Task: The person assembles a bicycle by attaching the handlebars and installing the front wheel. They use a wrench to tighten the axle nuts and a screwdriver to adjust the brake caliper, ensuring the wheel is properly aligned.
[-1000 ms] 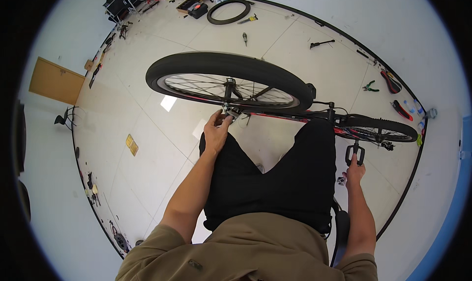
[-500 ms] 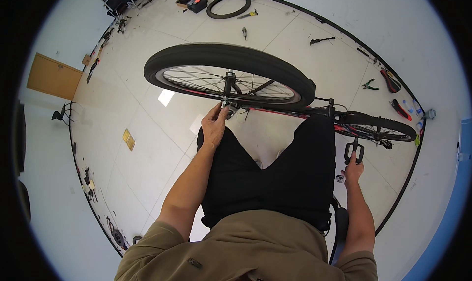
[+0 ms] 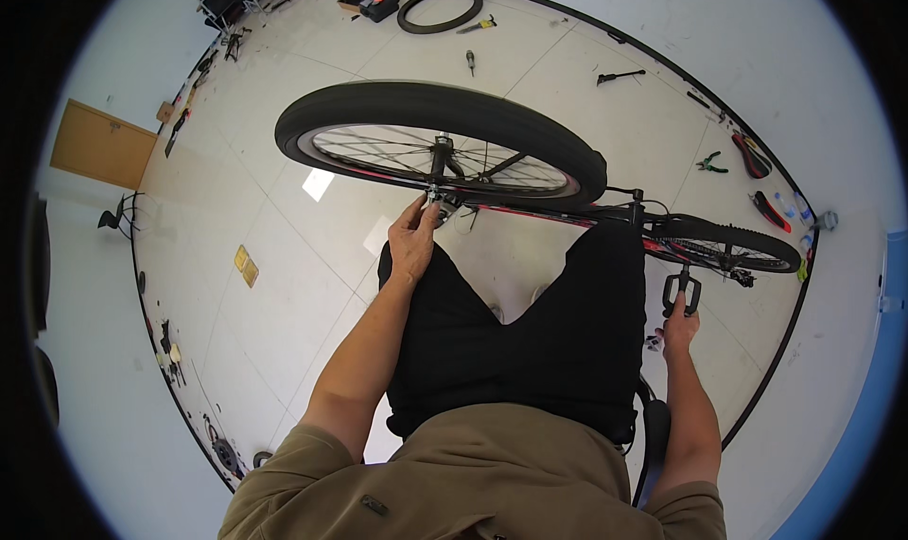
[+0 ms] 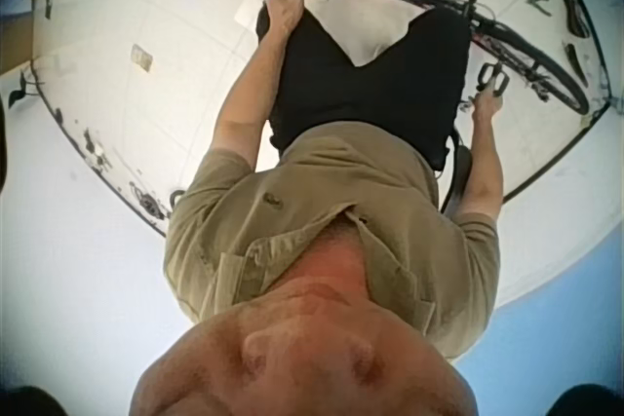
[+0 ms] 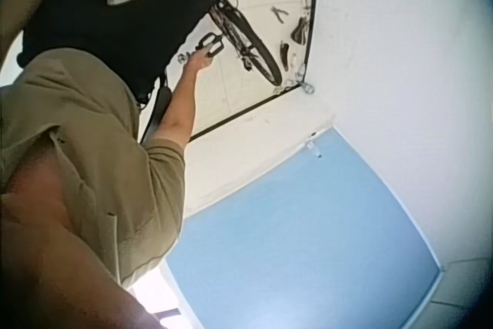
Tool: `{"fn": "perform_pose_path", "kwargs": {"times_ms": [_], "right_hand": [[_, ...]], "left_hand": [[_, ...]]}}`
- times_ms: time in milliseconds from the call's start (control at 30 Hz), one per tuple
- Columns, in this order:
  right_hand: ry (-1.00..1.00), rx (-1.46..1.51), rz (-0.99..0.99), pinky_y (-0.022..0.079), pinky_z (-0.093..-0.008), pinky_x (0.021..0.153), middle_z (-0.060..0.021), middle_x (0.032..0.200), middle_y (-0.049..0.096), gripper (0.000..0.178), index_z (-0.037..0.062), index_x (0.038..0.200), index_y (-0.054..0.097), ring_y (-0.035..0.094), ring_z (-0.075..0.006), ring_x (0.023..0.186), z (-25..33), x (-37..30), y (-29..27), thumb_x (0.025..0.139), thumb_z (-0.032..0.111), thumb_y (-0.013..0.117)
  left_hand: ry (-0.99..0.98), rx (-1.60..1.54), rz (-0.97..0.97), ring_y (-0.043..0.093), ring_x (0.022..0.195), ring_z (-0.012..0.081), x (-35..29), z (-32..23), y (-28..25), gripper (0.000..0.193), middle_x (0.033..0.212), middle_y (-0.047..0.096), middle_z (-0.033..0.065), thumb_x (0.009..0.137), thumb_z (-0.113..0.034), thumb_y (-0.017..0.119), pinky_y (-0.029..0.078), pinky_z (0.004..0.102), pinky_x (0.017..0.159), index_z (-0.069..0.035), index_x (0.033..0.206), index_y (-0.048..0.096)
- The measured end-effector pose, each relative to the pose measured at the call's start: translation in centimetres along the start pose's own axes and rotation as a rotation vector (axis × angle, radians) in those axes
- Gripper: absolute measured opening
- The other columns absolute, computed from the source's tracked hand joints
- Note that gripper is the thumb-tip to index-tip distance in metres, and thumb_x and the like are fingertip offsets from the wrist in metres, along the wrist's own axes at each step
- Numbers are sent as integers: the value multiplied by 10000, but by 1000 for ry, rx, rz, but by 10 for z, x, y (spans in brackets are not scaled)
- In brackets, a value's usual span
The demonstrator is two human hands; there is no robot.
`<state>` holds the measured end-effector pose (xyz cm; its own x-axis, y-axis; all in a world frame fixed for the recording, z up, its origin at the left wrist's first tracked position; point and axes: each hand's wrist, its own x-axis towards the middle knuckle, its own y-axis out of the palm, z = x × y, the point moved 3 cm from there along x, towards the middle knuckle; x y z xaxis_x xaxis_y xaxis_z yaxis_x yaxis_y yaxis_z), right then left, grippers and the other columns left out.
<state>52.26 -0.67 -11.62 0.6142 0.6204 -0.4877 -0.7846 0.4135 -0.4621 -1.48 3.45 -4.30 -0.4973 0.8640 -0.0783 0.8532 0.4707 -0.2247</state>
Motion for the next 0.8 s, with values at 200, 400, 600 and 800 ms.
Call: {"fn": "perform_pose_path", "kwargs": {"times_ms": [200,400,600,800], "right_hand": [[10,11,-3,460,-328,419,-18,669,529,471,87,883,507,448,-110,472,-1,0,0,921,540,632],[16,-23,-17,469,-325,421,-16,676,535,471,85,886,513,447,-106,473,-5,4,-1,931,541,620],[6,-20,-20,472,-323,423,-11,670,535,471,83,890,518,450,-102,478,-4,3,0,934,540,617],[-2,-6,2,470,-319,424,-11,668,535,478,76,878,521,453,-102,480,-5,4,0,932,541,620]], "left_hand": [[1,-14,-8,613,827,114,-1,-2,1,470,943,705,68,929,-272,713,497,254,780,8,1295,627],[0,5,-13,611,815,116,0,0,1,469,926,705,69,925,-273,719,498,255,778,9,1289,631],[13,-20,-5,613,822,119,-1,-2,1,472,937,709,75,926,-270,719,495,254,781,18,1289,627],[21,6,-12,609,817,118,1,3,0,469,932,706,73,929,-271,715,496,256,776,18,1288,627]]}}
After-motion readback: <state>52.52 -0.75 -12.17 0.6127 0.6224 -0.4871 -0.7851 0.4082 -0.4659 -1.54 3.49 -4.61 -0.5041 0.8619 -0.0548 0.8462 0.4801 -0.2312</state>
